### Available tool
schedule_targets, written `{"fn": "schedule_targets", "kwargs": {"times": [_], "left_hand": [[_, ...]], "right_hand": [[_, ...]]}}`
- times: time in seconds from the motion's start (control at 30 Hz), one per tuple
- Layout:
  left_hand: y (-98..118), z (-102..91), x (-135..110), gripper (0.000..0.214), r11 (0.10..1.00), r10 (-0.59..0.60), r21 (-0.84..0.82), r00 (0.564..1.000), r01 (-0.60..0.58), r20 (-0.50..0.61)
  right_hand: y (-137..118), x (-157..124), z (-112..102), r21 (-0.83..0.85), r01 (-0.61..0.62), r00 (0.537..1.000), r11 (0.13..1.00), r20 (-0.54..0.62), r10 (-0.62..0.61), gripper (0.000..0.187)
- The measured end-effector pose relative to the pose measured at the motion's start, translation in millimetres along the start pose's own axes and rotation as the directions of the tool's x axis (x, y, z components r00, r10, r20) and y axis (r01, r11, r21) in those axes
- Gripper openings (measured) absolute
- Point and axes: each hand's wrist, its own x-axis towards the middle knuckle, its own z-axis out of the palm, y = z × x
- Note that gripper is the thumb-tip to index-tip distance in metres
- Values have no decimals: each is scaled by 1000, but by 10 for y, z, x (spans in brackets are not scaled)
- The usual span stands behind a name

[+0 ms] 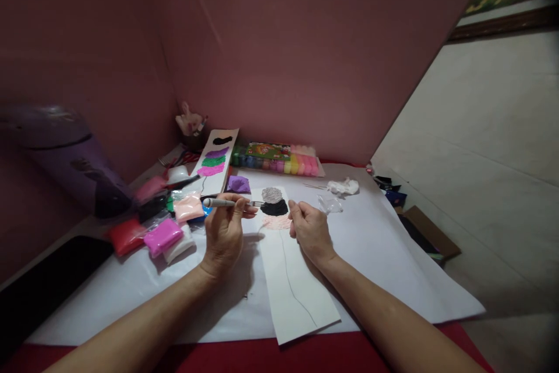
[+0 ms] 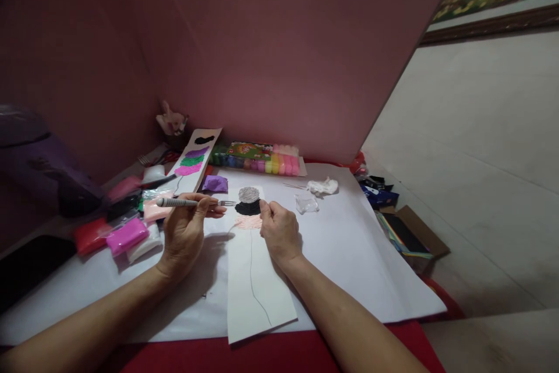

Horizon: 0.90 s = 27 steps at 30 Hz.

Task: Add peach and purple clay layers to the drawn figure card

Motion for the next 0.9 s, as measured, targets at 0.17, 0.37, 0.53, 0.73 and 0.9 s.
{"fn": "schedule_targets", "kwargs": {"times": [0.17,0.37,0.53,0.73,0.9], "left_hand": [[-59,13,22,22,997,-63,43,998,63,12],[-99,62,56,25,983,-180,-16,981,182,74],[-79,85,66,26,975,-213,-47,971,219,104],[-97,93,56,25,966,-244,-60,963,252,118],[-127,89,62,24,965,-252,-38,959,258,128]], "right_hand": [[26,10,19,67,-26,1000,997,-10,27,48],[35,7,21,68,-29,1000,997,-1,29,47],[23,5,10,45,-12,1000,999,1,12,46],[18,7,1,39,-17,1000,999,9,16,46],[18,7,5,33,-15,1000,999,2,15,46]]}}
